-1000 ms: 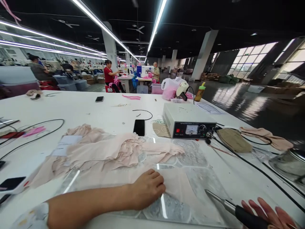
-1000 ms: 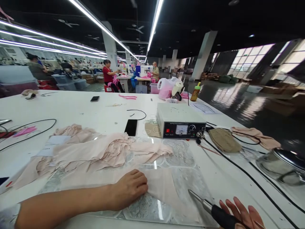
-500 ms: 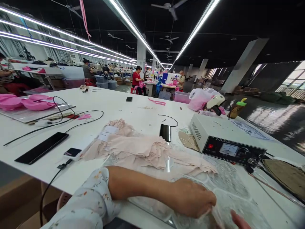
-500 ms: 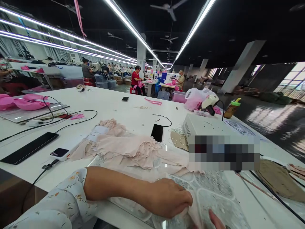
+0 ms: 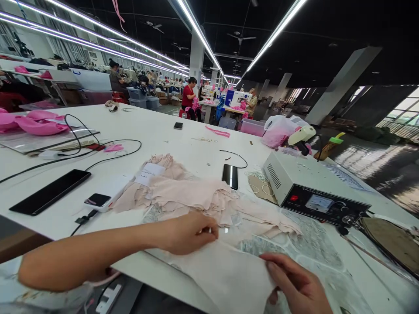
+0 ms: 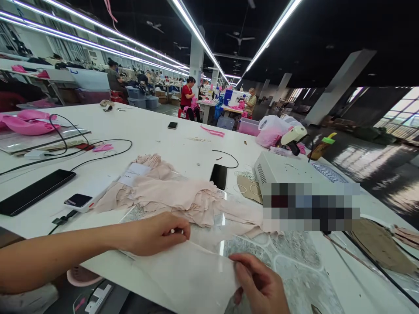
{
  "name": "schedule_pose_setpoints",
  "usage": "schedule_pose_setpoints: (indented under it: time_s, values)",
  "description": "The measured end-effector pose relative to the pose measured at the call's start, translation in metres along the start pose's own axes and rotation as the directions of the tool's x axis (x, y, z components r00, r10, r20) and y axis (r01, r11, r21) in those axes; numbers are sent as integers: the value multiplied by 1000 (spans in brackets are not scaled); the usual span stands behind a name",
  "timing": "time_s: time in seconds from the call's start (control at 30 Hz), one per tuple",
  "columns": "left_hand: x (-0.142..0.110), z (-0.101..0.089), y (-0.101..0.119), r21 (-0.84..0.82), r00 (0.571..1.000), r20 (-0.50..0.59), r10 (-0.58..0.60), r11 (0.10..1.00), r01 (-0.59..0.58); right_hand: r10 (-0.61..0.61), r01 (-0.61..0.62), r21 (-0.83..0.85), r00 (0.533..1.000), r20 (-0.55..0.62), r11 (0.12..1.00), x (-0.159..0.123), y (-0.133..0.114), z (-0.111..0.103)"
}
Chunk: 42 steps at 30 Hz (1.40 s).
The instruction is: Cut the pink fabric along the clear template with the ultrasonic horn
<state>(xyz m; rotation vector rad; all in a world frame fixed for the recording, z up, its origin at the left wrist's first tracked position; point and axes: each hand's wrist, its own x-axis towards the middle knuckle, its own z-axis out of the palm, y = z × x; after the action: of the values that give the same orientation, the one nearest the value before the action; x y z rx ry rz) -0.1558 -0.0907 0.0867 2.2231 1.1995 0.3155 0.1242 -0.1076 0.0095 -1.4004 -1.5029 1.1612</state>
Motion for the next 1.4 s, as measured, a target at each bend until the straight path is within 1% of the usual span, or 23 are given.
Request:
schedule_pose_setpoints:
  time_s: [0.03,0.07,0.13,0.23,0.3,0.37,0.53,0.63,0.73,0.93,1.1,1.17,1.27,1.33,1.4]
  values:
    - [-6,6,-12,58,998,-25,-62,996,64,-35,35,-55,999,12,998,7,-2,10]
    - [-10,14,-25,94,994,-55,-99,990,103,-74,79,-130,996,45,988,16,-4,21]
    - [-13,29,-46,140,986,-99,-137,979,150,-94,107,-193,993,75,975,34,-5,38]
    - [-11,49,-66,210,975,-155,-158,959,189,-137,162,-302,985,104,940,58,-4,49]
    - [-7,55,-71,252,972,-176,-158,947,199,-163,192,-373,981,110,908,68,-1,49]
    - [-5,58,-72,293,971,-187,-147,936,198,-180,205,-432,979,99,878,71,3,47]
    - [-4,56,-73,374,979,-181,-88,915,152,-230,219,-550,972,50,806,68,13,36]
    - [-3,54,-75,395,979,-195,-64,908,138,-223,211,-593,973,54,777,69,14,29]
    - [-1,52,-78,390,976,-209,-60,910,140,-180,205,-608,978,102,767,71,10,24]
    - [1,49,-84,314,975,-214,-51,942,118,-103,183,-591,980,168,786,71,3,25]
    - [1,49,-82,222,979,-203,-27,972,73,-84,166,-501,980,183,849,71,2,21]
    - [-2,49,-79,178,980,-196,-16,983,52,-75,152,-431,979,191,889,69,-1,17]
    - [-10,45,-76,102,981,-194,-11,994,31,-53,117,-283,973,225,952,63,-7,13]
    - [-16,39,-73,63,979,-204,-16,998,29,-47,96,-184,967,250,978,59,-12,13]
    - [-23,29,-70,-14,976,-217,-35,999,33,-36,55,-68,967,251,996,58,-18,17]
